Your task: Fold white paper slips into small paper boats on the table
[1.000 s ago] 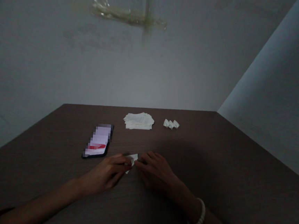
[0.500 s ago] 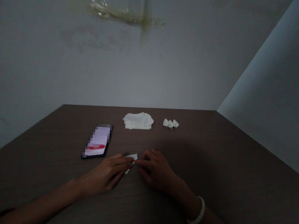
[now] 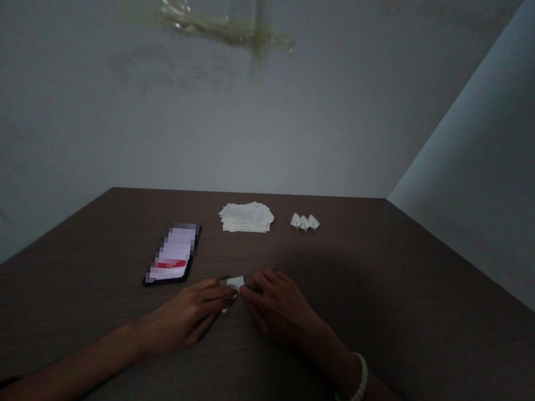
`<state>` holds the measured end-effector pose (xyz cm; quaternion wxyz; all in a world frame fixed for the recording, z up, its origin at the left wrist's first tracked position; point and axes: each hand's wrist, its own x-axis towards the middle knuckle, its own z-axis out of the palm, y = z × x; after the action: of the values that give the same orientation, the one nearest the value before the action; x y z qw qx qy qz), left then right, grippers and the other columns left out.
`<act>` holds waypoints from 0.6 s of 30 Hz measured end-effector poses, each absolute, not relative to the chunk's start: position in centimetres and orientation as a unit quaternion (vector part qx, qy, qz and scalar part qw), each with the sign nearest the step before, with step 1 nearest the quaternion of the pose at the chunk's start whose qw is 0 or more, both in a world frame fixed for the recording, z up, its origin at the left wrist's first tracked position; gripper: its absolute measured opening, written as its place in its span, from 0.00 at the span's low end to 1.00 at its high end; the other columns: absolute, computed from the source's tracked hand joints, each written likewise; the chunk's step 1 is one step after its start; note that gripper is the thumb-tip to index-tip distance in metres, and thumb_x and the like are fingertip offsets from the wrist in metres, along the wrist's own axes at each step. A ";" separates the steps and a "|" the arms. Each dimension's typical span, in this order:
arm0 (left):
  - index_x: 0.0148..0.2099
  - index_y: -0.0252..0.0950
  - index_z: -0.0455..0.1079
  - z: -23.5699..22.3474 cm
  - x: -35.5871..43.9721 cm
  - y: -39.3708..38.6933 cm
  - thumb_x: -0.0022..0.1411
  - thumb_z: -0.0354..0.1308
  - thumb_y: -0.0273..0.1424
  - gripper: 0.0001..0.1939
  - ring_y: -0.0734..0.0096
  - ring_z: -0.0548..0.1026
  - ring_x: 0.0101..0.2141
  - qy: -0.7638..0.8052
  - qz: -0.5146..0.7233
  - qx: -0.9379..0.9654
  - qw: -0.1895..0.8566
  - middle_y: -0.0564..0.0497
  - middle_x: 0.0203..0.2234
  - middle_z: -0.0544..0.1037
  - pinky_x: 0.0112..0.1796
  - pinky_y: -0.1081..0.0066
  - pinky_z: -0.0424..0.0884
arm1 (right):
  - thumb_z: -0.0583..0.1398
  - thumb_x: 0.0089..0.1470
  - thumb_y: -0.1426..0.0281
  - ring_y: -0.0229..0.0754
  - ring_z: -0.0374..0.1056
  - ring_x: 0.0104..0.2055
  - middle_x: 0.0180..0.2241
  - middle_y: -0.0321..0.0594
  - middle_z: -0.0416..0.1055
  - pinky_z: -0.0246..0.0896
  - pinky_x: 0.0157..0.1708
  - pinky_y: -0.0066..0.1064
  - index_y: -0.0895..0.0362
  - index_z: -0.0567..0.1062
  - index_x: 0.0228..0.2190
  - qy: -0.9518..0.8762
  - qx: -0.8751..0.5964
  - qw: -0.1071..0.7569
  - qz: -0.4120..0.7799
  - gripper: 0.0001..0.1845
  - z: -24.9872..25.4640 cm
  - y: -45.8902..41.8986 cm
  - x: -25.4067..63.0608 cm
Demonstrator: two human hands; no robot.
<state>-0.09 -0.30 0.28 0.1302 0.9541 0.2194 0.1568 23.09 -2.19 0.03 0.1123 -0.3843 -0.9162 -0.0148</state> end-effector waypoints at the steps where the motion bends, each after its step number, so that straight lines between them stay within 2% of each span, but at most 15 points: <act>1: 0.48 0.34 0.70 0.3 -0.1 -0.3 0.64 0.45 0.19 0.16 0.62 0.71 0.43 0.218 0.156 0.954 0.132 0.44 0.44 0.75 0.45 0.61 0.70 | 0.52 0.61 0.70 0.46 0.58 0.41 0.43 0.45 0.66 0.54 0.41 0.38 0.54 0.67 0.51 -0.918 -0.382 0.109 -0.018 0.17 0.1 -2.2 23.1; 7: 0.50 0.33 0.68 0.4 0.0 -0.2 0.62 0.45 0.19 0.17 0.60 0.71 0.43 0.219 0.131 0.959 0.121 0.44 0.46 0.74 0.45 0.61 0.70 | 0.53 0.61 0.69 0.46 0.59 0.42 0.42 0.45 0.66 0.55 0.42 0.39 0.53 0.68 0.51 -0.911 -0.394 0.123 -0.019 0.17 -0.3 -2.1 23.2; 18: 0.47 0.34 0.67 0.5 0.0 -0.4 0.57 0.48 0.17 0.17 0.60 0.70 0.41 0.230 0.093 0.965 0.089 0.44 0.44 0.74 0.40 0.65 0.70 | 0.54 0.60 0.69 0.45 0.59 0.41 0.41 0.44 0.65 0.53 0.41 0.37 0.51 0.69 0.50 -0.904 -0.405 0.136 -0.004 0.17 -0.2 -2.1 23.1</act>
<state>0.04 -0.43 0.54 0.0886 0.9646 0.2304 0.0931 23.14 -2.11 -0.19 0.1360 -0.4054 -0.9040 -0.0043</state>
